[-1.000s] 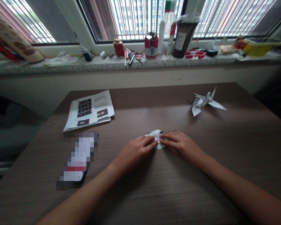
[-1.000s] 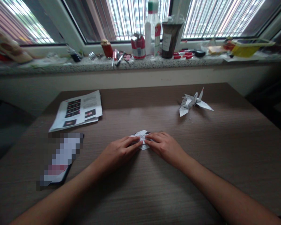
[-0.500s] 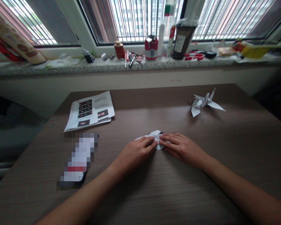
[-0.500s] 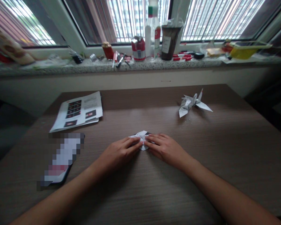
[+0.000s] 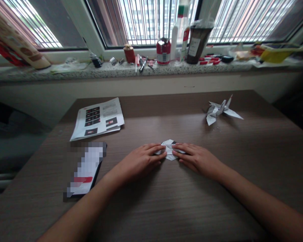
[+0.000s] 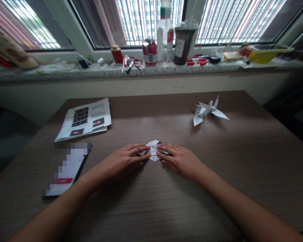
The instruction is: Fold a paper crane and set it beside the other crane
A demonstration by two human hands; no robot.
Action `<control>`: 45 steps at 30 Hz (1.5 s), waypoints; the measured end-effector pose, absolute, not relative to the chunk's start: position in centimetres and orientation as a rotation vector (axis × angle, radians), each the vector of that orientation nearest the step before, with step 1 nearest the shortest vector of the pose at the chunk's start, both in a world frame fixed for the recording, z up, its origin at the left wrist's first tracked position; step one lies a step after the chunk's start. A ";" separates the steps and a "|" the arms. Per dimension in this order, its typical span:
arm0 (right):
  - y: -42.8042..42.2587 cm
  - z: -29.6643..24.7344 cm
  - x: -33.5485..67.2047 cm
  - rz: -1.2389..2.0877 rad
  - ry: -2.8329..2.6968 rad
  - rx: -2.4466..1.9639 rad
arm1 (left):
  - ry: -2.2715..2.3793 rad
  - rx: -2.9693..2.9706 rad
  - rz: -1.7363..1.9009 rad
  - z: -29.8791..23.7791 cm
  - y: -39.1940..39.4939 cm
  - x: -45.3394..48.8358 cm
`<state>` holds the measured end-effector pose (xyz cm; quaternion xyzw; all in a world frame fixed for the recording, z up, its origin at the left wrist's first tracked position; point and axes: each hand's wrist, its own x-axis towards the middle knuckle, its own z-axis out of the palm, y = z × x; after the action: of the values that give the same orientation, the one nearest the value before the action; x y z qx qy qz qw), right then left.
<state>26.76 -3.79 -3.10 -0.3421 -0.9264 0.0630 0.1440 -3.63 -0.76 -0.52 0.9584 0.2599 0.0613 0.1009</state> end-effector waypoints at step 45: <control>-1.1 -4.2 28.0 0.089 -2.545 -1.295 | 0.657 2.719 0.179 0.2 -1.9 -2.1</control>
<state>27.99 -1.11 -4.21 -0.4486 -0.8819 0.0308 0.1419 -2.07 -1.93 0.23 0.9561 0.2312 0.0630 0.1687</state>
